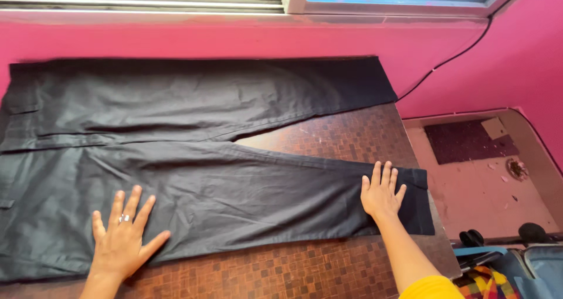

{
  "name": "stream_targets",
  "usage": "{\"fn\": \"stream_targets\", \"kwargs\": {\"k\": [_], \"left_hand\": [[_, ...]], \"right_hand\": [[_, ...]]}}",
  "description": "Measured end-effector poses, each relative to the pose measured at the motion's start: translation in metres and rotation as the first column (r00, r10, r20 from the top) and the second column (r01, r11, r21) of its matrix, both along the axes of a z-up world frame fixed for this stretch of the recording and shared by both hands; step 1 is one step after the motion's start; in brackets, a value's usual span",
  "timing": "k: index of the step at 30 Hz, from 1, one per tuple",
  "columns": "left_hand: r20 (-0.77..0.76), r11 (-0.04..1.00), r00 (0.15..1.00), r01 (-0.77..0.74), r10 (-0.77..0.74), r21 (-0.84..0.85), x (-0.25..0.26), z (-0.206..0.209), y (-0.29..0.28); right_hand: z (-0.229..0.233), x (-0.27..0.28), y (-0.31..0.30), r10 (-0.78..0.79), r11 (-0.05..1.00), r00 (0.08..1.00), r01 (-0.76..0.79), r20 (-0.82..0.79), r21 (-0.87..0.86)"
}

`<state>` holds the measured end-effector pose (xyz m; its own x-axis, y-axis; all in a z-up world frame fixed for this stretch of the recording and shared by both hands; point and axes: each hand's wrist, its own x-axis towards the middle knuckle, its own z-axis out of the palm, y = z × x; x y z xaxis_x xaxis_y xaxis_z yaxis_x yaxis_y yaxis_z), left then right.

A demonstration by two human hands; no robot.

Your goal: The person picks up a pair of black trousers from a laundry basket, lays them flat on a table, aligns the legs, and folds them into a compact rectangle before placing them inside a suitcase.

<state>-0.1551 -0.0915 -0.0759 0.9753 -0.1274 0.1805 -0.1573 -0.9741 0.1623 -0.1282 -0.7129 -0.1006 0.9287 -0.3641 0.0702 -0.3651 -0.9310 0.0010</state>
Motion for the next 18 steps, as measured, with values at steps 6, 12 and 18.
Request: {"fn": "stream_targets", "kwargs": {"k": [6, 12, 18], "left_hand": [[0.032, 0.959, 0.963, 0.261, -0.266, 0.109, -0.031, 0.014, 0.063], [-0.222, 0.988, 0.971, 0.113, -0.087, 0.106, -0.042, 0.014, 0.113], [-0.098, 0.928, 0.995, 0.047, -0.012, 0.368, -0.042, 0.003, 0.129]], "right_hand": [[0.018, -0.033, 0.101, 0.318, 0.937, 0.936, -0.334, 0.151, 0.099], [0.069, -0.061, 0.130, 0.649, 0.718, 0.748, -0.663, 0.142, 0.212], [0.080, -0.064, 0.129, 0.808, 0.584, 0.583, -0.774, -0.086, 0.244]]}}
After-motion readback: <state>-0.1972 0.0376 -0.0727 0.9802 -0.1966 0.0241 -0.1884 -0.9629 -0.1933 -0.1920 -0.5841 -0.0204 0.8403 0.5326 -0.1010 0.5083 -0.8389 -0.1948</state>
